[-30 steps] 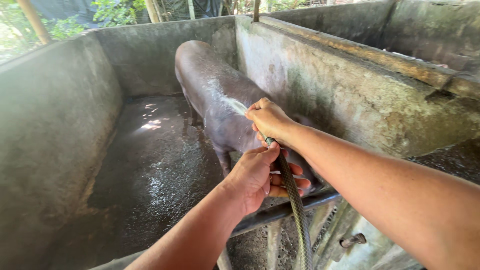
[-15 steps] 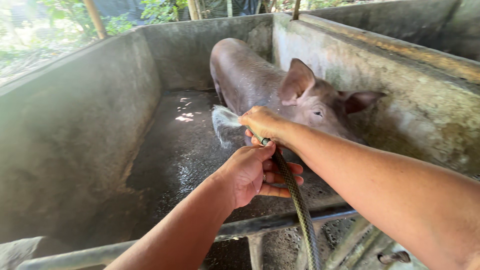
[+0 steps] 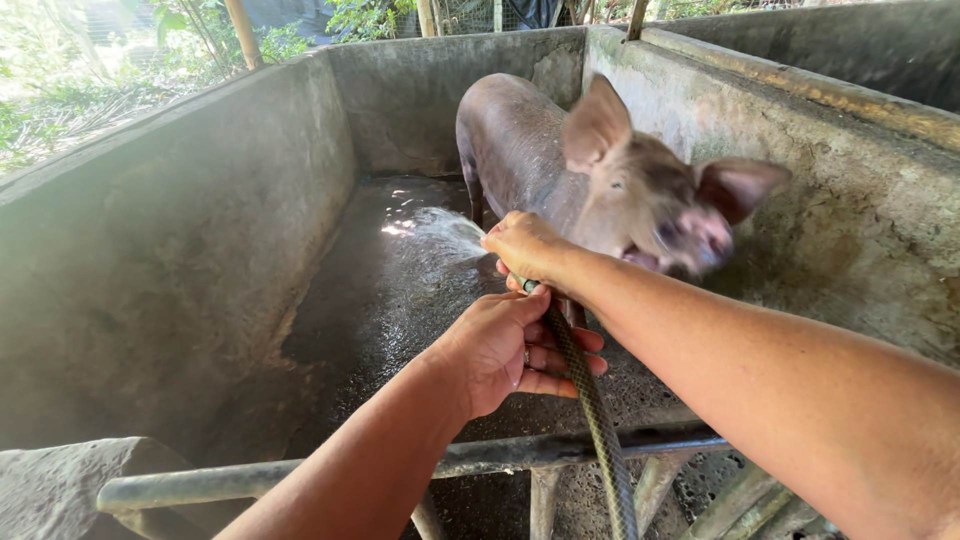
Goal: The person uses a hose to spray water on a pig inside a concrete pen. The person directs the water stream over the pig's back, head, and sides while the pig moves around the enclosure.
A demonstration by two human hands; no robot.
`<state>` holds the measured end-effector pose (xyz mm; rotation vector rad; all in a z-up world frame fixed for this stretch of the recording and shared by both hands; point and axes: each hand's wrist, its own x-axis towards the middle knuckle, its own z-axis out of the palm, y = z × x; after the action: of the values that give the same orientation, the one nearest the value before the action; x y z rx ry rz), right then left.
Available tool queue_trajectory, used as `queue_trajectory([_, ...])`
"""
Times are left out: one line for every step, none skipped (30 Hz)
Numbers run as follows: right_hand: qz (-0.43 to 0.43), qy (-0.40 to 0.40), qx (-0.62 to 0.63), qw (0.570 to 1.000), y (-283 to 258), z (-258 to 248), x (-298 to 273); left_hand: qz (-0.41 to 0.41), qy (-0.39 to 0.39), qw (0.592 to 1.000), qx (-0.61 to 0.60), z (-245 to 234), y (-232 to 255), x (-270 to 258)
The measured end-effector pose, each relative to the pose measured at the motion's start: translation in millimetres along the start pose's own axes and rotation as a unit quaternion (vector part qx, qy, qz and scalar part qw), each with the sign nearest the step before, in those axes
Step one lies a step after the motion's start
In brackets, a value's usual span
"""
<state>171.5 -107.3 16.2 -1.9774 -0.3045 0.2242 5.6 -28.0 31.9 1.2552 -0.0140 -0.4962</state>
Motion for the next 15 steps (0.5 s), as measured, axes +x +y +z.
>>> queue_trajectory([-0.004,0.006,-0.008,1.000,-1.7,0.0,-0.3,0.000,0.001,1.000,0.001,-0.3,0.3,-0.1])
queue_trajectory([-0.009,0.011,-0.016,1.000,-3.7,0.3,-0.5,0.001,0.002,1.000,0.003,-0.8,0.7,-0.5])
queue_trajectory([-0.013,0.017,-0.024,0.999,-5.6,1.1,-0.9,0.001,0.004,1.000,0.004,-1.4,1.0,-1.1])
queue_trajectory([-0.015,0.014,-0.026,0.999,-6.9,2.4,-1.9,0.000,0.005,1.000,0.005,-1.9,1.1,-2.0])
queue_trajectory([-0.018,0.010,-0.027,0.999,-8.1,4.8,-3.2,0.000,0.007,1.000,0.005,-2.8,0.8,-3.6])
queue_trajectory([-0.020,0.006,-0.029,0.999,-9.2,7.3,-4.7,0.000,0.009,1.000,0.006,-3.8,0.4,-5.2])
queue_trajectory([-0.020,0.005,-0.036,0.999,-9.8,10.1,-6.7,0.000,0.012,1.000,0.002,-4.8,-0.7,-7.2])
queue_trajectory([-0.019,0.004,-0.043,0.999,-10.2,12.8,-8.9,0.000,0.016,1.000,-0.001,-5.7,-2.2,-9.4])
queue_trajectory([-0.018,0.002,-0.051,0.999,-10.7,15.6,-11.3,0.000,0.020,1.000,-0.005,-6.6,-3.5,-11.7])
queue_trajectory([-0.022,0.000,-0.048,0.999,-11.1,18.3,-13.8,0.000,0.022,1.000,-0.005,-7.4,-4.7,-13.9])
queue_trajectory([-0.024,-0.002,-0.046,0.999,-11.2,20.8,-16.6,-0.001,0.025,1.000,-0.005,-7.9,-5.9,-16.1])
queue_trajectory([-0.027,-0.003,-0.043,0.999,-11.9,22.9,-18.8,-0.002,0.027,1.000,-0.005,-8.4,-6.7,-18.0])
queue_trajectory([-0.026,-0.007,-0.039,0.999,-13.2,24.4,-20.3,-0.002,0.029,1.000,-0.005,-8.7,-6.9,-19.5])
queue_trajectory([-0.024,-0.010,-0.035,0.999,-14.5,25.8,-21.9,-0.002,0.031,1.000,-0.006,-8.8,-7.2,-21.1])
queue_trajectory([-0.022,-0.014,-0.031,0.999,-15.9,27.0,-23.2,-0.002,0.032,0.999,-0.006,-8.7,-7.3,-22.6])
